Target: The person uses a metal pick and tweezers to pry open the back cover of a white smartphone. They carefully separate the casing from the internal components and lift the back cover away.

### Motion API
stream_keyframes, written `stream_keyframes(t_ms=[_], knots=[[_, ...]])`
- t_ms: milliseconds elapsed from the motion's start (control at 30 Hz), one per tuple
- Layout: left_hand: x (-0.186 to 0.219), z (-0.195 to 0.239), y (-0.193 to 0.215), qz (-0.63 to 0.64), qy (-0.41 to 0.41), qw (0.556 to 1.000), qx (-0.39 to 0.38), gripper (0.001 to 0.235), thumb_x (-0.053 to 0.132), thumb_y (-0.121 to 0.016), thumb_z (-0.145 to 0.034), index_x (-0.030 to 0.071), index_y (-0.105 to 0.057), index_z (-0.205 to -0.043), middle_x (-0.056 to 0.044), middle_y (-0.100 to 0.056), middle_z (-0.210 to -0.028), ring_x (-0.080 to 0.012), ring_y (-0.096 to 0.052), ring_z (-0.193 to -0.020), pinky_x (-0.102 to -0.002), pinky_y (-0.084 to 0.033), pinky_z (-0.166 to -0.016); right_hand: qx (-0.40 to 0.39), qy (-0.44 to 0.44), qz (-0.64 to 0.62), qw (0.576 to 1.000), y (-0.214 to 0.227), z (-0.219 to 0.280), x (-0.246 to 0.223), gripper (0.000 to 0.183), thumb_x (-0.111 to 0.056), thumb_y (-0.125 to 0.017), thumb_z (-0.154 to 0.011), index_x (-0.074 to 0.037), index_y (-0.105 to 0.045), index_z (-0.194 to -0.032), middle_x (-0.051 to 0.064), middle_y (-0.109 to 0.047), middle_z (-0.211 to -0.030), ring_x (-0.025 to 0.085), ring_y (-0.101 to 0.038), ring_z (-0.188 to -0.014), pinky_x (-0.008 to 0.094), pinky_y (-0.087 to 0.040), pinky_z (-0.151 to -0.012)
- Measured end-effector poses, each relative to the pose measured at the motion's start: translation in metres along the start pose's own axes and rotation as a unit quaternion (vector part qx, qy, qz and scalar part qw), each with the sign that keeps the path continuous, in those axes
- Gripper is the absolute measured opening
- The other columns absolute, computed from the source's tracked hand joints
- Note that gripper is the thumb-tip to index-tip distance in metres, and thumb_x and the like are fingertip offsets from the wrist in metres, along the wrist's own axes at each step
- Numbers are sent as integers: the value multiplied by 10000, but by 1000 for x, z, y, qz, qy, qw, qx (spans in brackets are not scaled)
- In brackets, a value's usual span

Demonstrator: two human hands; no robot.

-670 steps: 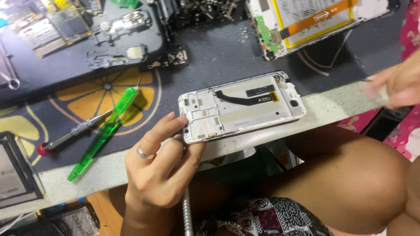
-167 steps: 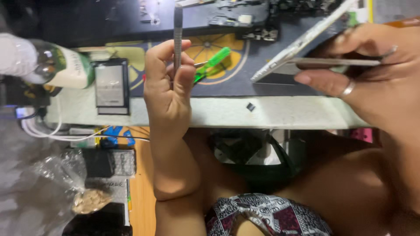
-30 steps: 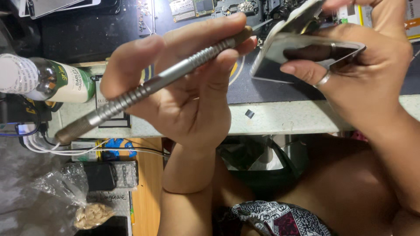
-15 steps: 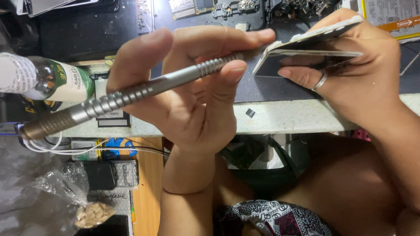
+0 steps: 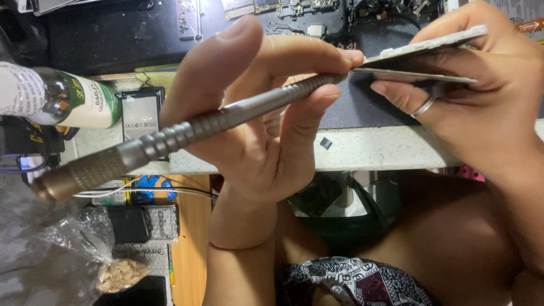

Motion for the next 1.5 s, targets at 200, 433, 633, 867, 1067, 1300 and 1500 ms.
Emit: stream_keyframes(t_ms=[200,433,633,867,1067,1300,1500], knots=[[3,0,-4,-6,6,1000,-11,442,-5,-695,-1142,139,-371,-1406,-165,-708,-1098,-199,-735,-922,-241,-587,-750,-19,14,53,998,5,-3,-13,173,-40,-859,-950,30,-759,-1073,131,-636,-1071,193,-632,-875,265,-494,-731],[3,3,-4,-24,34,999,-25,425,-2,-697,-1148,119,-376,-1398,-141,-698,-1092,-174,-727,-918,-214,-577,-730,-35,-26,55,998,2,-12,-19,191,-34,-845,-887,45,-763,-1041,148,-655,-1031,193,-639,-774,303,-495,-648],[-2,1,2,-30,47,998,-21,411,1,-699,-1152,102,-380,-1391,-121,-689,-1087,-152,-719,-915,-192,-569,-714,-28,16,24,999,1,-13,-18,191,32,-864,-924,75,-745,-1067,172,-684,-1056,207,-666,-873,283,-521,-739],[-11,10,3,0,24,1000,-15,396,-8,-695,-1187,125,-390,-1402,-118,-642,-1097,-162,-726,-955,-203,-611,-738,-11,1,-29,1000,0,-3,-6,193,43,-832,-975,73,-724,-1132,167,-672,-1127,208,-669,-996,277,-535,-851],[-13,-1,0,67,-35,997,-12,365,-2,-663,-1099,121,-417,-1339,-182,-658,-1081,-253,-772,-978,-288,-646,-763,-23,-44,-18,999,2,-13,-9,192,17,-836,-962,58,-738,-1122,165,-690,-1073,203,-679,-885,294,-532,-786],[-5,1,-4,91,-75,993,-16,357,-9,-630,-1132,164,-412,-1354,-251,-704,-1109,-289,-769,-972,-361,-692,-879,-24,-149,-127,980,4,-16,-6,261,-27,-779,-907,23,-690,-1147,105,-718,-1067,161,-713,-953,260,-573,-827],[-7,-1,-4,119,-58,991,-10,346,2,-617,-1134,170,-384,-1328,-263,-715,-1080,-311,-774,-943,-385,-661,-860,-34,-153,-102,982,6,-17,-10,299,1,-773,-896,37,-675,-1176,138,-740,-1028,191,-731,-942,291,-584,-814]])
Point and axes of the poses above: each hand's wrist, its own z-axis away from the middle knuckle, its own y-axis out of the back of the hand, x = y × z, the point moved 9 cm from there along -z, towards the middle knuckle
